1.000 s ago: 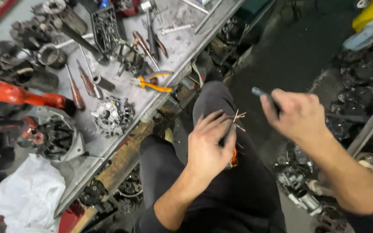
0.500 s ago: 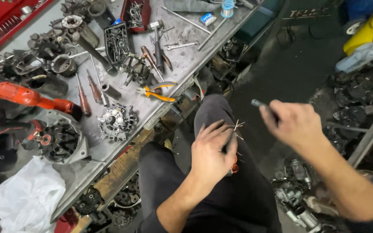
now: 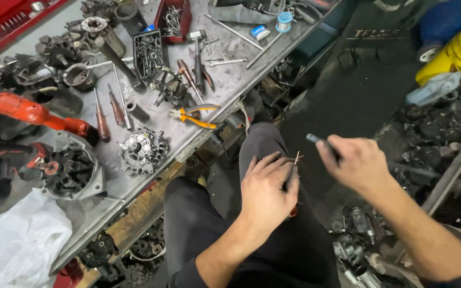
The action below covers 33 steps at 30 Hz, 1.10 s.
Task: The person sits at a workbench with an alternator stator on their lap and trims the copper wire leads sticking out of the windings using a small hand tool, working around the stator and turning it to reach different leads.
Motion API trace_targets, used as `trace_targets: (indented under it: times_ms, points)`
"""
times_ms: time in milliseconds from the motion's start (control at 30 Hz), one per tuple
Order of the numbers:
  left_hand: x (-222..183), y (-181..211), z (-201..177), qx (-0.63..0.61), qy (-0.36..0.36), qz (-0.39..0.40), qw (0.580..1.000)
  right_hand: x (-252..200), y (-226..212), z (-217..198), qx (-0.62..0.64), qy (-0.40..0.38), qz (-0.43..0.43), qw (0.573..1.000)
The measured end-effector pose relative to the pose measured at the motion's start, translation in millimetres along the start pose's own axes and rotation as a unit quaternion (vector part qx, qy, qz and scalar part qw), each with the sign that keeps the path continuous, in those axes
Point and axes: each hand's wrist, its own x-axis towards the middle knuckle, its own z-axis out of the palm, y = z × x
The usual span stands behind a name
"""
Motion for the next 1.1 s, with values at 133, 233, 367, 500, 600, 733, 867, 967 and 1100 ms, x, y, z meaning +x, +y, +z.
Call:
trace_targets:
  times_ms: [133,233,367,500,600,733,867,967,1100]
  points:
    - [-1,0,7,0.016,0.006,-0.011,1.000,-7,15,11,0.048,-0.009,-0.020,0.999]
    - [12,-3,5,0.009,0.011,-0.009,1.000,-7,33,15,-0.004,-0.003,-0.007,1.000]
    - [14,-8,-2,-0.011,-0.029,-0.019,0.999,-13,18,0,0.061,0.011,-0.010,0.998]
    - [33,-21,-13,-0.062,-0.148,-0.021,0.987,-27,40,3,0.090,0.073,0.020,0.993]
    - [43,-45,-12,-0.096,-0.238,-0.008,0.966,-61,70,26,0.055,0.136,0.000,0.989]
    - [45,-52,-6,-0.171,-0.263,0.015,0.949,-72,60,20,0.135,0.069,0.068,0.986]
    - [47,-43,-7,-0.146,-0.269,-0.003,0.952,-63,40,8,0.237,-0.064,0.181,0.952]
    - [47,-39,-4,-0.143,-0.258,-0.036,0.955,-53,23,-2,0.209,-0.045,0.142,0.966]
    - [38,-45,0,-0.130,-0.210,0.021,0.969,-36,5,6,0.063,0.000,0.045,0.997]
